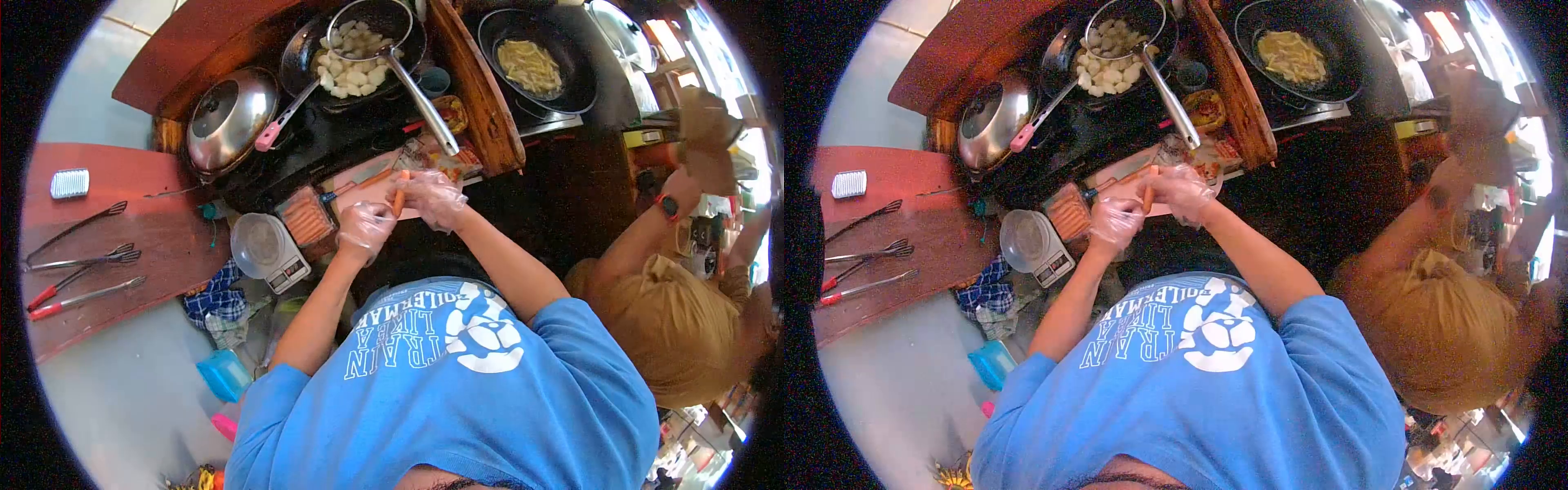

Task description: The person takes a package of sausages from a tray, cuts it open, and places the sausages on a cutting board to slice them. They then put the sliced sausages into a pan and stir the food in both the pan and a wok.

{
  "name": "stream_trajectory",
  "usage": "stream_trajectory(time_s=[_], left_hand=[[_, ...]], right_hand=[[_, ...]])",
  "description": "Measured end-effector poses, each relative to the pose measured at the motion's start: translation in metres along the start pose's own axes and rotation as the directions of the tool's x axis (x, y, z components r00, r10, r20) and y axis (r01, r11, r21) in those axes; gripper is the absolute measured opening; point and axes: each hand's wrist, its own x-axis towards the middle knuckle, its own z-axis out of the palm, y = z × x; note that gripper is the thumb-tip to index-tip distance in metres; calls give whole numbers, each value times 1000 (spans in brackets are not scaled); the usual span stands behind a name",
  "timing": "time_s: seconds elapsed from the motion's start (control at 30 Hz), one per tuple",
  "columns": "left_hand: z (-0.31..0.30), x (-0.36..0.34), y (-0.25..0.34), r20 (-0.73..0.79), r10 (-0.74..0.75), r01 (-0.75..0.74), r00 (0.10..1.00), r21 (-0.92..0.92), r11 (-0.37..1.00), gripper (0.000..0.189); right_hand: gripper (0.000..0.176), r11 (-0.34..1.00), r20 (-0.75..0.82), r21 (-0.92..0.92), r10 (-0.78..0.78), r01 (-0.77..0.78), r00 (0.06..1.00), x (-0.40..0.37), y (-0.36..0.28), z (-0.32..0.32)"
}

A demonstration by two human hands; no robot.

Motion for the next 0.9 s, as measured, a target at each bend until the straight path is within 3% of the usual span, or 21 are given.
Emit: stream_trajectory(time_s=[0.03,0.07,0.1,0.13,0.17,0.2,0.23,0.27,0.37,0.4,0.47,0.53,0.57,0.6,0.7,0.73,0.77,0.8,0.83,0.87,0.9], left_hand=[[4,0,-5,103,-184,203,977,-219,954,17],[8,-3,-12,242,-337,410,910,-398,821,17],[18,-5,-17,263,-348,436,900,-490,755,20],[17,-5,-12,267,-361,448,894,-482,753,20],[12,-4,-4,112,-186,212,976,-314,925,16],[9,-4,3,2,33,-33,999,-94,995,12],[8,-4,6,30,219,-221,975,166,961,14],[8,-6,9,35,203,-206,978,171,963,14],[0,3,33,127,171,-207,977,378,902,16],[2,3,26,126,163,-200,979,383,902,16],[5,6,16,-62,245,-229,968,193,954,16],[4,5,17,-54,229,-215,972,191,958,16],[3,3,20,-43,213,-201,976,187,961,17],[5,-1,22,-40,209,-198,977,185,962,17],[12,-8,21,-34,145,-135,989,197,971,18],[13,-9,19,-52,60,-52,997,153,987,20],[14,-9,18,-66,-24,31,998,108,994,22],[11,-11,14,-66,-24,31,998,109,994,22],[5,-11,12,-122,-35,35,992,-2,999,21],[-2,-11,13,-177,-54,34,983,-113,993,22],[-8,-11,18,-102,-186,162,977,-206,965,21]], right_hand=[[26,1000,1,3,1,-1,1000,2,4,-5],[27,990,24,138,-18,14,1000,7,11,-12],[28,962,47,273,-36,22,998,10,19,-18],[28,959,52,282,-26,11,998,9,21,-19],[26,978,15,208,-12,9,1000,5,18,-17],[25,992,-19,130,0,3,1000,1,16,-16],[26,998,-19,-33,-55,54,998,-4,13,-15],[34,998,-139,-59,-31,23,990,-4,11,-9],[35,931,-179,-365,-79,9,981,5,6,-6],[35,932,-171,-363,-74,7,982,7,8,-8],[25,954,-99,-298,-30,-1,995,6,-2,-5],[27,958,-61,-285,-38,19,997,8,-2,-7],[21,750,37,-645,-158,144,987,13,1,-14],[18,403,175,-879,-223,254,959,16,5,-19],[19,322,123,-936,-69,139,990,24,14,-20],[19,323,124,-936,-66,139,990,24,18,-21],[19,458,150,-868,-125,191,981,24,21,-23],[21,579,166,-778,-187,245,968,25,23,-24],[21,579,168,-777,-187,247,968,21,18,-17],[23,885,-15,-464,-32,21,999,11,9,-4],[25,980,-114,-32,191,-196,975,6,5,4]])
